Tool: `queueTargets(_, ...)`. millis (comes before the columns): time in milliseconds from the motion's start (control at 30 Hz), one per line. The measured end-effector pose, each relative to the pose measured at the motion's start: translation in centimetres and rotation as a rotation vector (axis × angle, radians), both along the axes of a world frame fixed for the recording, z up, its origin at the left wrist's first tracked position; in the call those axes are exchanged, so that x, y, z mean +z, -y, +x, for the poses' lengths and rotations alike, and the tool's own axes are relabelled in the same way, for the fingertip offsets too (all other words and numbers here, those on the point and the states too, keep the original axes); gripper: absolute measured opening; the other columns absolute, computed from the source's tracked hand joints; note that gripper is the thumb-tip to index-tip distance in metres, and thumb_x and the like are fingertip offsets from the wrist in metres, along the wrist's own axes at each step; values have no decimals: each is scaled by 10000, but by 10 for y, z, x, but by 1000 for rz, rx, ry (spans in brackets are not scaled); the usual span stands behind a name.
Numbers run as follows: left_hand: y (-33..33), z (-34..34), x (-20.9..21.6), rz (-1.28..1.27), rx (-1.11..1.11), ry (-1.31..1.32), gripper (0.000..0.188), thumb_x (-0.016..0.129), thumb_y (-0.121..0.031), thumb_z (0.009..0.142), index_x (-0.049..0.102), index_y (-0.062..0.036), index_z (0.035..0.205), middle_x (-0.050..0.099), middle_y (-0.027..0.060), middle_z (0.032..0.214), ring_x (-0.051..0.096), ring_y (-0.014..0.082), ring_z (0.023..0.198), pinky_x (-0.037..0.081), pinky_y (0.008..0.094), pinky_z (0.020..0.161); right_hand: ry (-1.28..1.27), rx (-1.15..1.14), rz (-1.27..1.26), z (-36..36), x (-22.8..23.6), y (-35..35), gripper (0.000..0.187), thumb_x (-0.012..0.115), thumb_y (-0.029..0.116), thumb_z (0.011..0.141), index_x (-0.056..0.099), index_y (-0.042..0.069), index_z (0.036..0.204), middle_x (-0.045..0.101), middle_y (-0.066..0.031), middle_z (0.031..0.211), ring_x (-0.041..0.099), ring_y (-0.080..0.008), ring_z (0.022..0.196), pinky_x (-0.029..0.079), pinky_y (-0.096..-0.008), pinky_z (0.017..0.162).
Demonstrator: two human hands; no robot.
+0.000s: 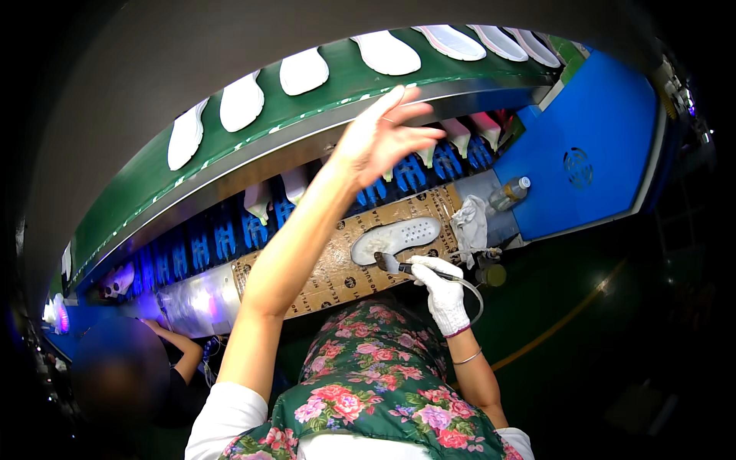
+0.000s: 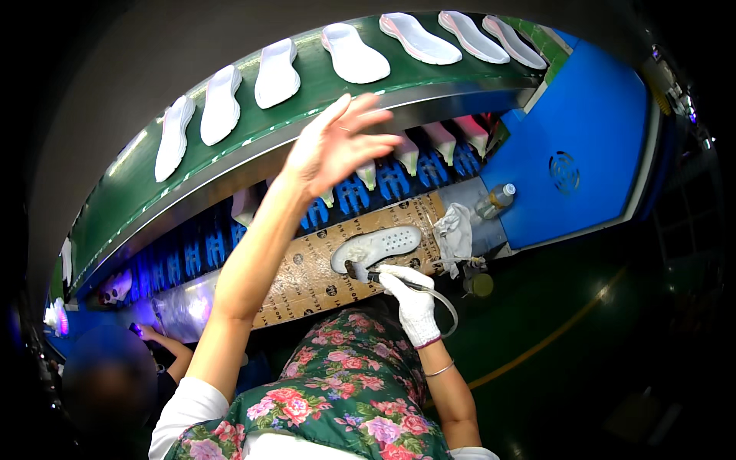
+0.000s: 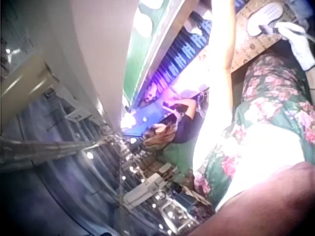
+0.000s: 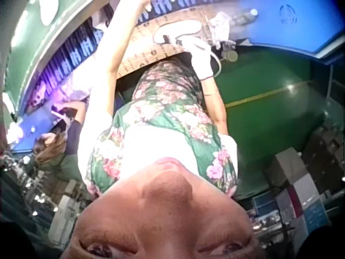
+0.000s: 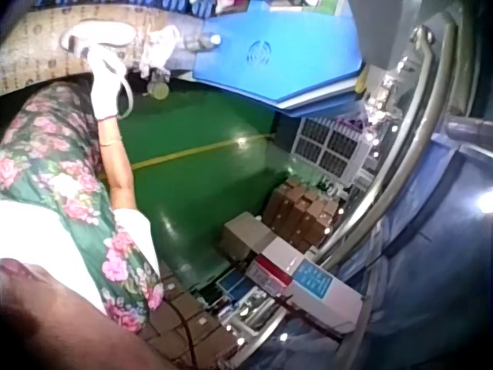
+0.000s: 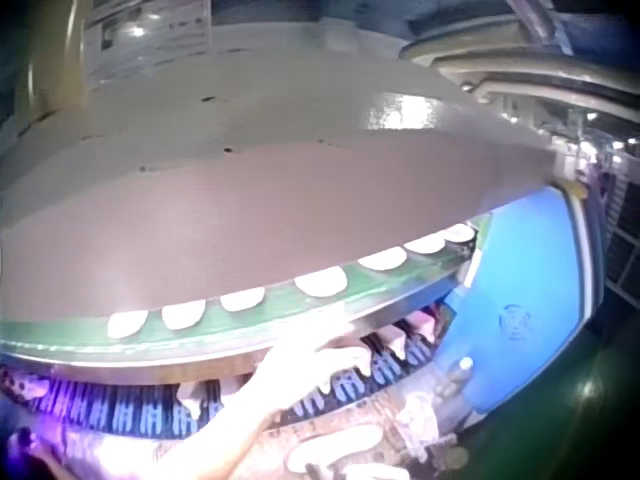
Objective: The person applies adhesive to shoe soles using a brush applicator and places the soles onto an overhead conveyor belt.
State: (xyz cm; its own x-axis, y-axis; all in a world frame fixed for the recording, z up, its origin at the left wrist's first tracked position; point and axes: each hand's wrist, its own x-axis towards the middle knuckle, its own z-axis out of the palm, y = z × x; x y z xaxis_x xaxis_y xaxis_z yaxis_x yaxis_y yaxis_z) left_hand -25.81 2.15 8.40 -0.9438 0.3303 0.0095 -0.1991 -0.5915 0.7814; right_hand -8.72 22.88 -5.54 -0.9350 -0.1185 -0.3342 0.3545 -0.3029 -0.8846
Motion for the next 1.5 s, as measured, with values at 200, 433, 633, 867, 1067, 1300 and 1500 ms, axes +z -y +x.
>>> queueTargets(200,155,-38,-34,-1589,956,-434,329,769,-139,753,708,-51,1064,678,146,948,664,335,918,522,425,853,19,135,-33,3,-13,25,178,735,27,861,748,-18,1033,743,-64,969,670,-115,840,531,-237,761)
queueTargets(433,188,76,-6,-637,978,-512,294,635,-86,927,560,-17,1202,612,163,1187,638,226,1008,532,323,893,-18,96,-179,-6,-15,40,197,693,32,884,723,-32,1068,738,-101,958,677,-148,790,525,-250,686)
queueTargets(633,235,207,-1,-439,1429,-322,372,466,-173,980,494,32,1289,602,183,1274,618,271,1138,499,388,999,-54,102,-439,-24,42,42,201,626,1,902,686,-52,1087,712,-173,1056,682,-211,909,557,-299,773)
queueTargets(867,163,260,-87,-336,717,221,338,456,-230,952,604,27,1114,683,136,1021,677,216,935,559,366,866,-334,509,-213,-6,106,97,214,705,16,872,719,-27,1081,728,-78,1042,658,-119,892,527,-249,765)
queueTargets(1067,92,307,-154,145,525,407,798,475,-608,935,482,41,1400,606,247,1308,622,343,1192,461,467,1075,-404,552,-96,5,114,123,199,716,-1,838,732,-32,1034,731,-84,1006,667,-140,888,538,-273,788)
queueTargets(1300,66,315,-139,595,171,309,1182,115,-953,771,432,-37,1448,625,242,1195,628,469,1081,486,563,969,-357,584,34,12,117,123,225,770,-27,800,743,-29,1023,738,-117,1014,696,-192,918,564,-320,825)
queueTargets(1500,63,293,-94,498,417,310,1178,20,-937,778,568,2,1232,649,154,1015,683,328,839,584,447,728,-909,560,200,-5,115,138,217,789,-15,757,737,-22,969,743,-142,969,710,-225,872,558,-335,770)
